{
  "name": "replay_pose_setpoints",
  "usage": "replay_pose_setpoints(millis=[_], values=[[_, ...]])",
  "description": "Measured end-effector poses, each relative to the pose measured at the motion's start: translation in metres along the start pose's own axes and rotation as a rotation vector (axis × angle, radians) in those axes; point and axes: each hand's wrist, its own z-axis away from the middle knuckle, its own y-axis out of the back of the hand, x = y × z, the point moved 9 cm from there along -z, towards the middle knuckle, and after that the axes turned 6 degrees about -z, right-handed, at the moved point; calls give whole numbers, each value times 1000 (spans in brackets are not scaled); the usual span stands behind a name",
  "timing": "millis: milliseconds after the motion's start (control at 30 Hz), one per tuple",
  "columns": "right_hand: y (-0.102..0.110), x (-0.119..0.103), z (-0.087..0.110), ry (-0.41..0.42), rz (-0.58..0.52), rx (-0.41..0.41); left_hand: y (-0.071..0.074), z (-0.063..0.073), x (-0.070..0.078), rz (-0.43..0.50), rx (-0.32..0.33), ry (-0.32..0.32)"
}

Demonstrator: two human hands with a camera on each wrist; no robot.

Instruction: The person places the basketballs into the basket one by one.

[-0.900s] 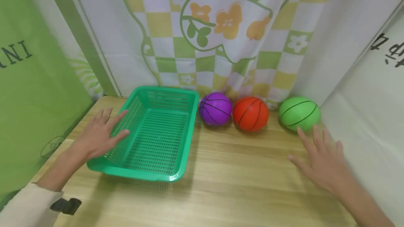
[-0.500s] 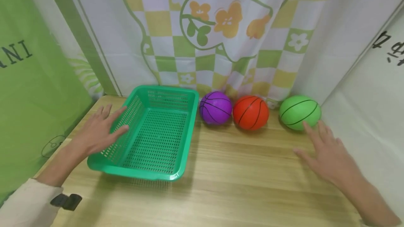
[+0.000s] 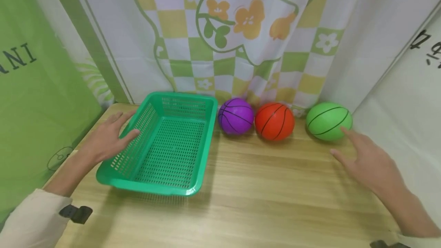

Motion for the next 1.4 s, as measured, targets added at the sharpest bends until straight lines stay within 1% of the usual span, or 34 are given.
replay_pose_setpoints(millis=[100, 233, 367, 433, 533, 700, 800, 967, 1133, 1233, 1400], values=[[5, 5, -5, -2, -4, 15, 1, -2, -1, 31, 28, -13], [6, 12, -7, 8, -43, 16, 0, -3, -4, 54, 34, -12], [2, 17, -6, 27, -88, -11, -2, -2, -7, 48, 10, 3], [-2, 20, -6, 34, -93, -24, -2, -1, -8, 43, -1, 7], [-5, 26, -7, 43, -107, -14, -2, 0, -9, 53, -16, 11], [-3, 37, -10, 47, -164, 11, -5, -3, -9, 75, -29, 8], [-3, 40, -12, 46, -190, 14, -6, -3, -11, 61, -38, 4], [-2, 45, -17, 29, -205, 3, -5, -5, -18, 25, -54, 7], [3, 49, -21, 5, -212, -9, -3, -9, -22, 53, -56, 24], [3, 53, -22, -24, -224, -35, -3, -9, -23, 69, -57, 34], [-1, 62, -24, -60, -250, -60, -3, -10, -23, 95, -40, 18]])
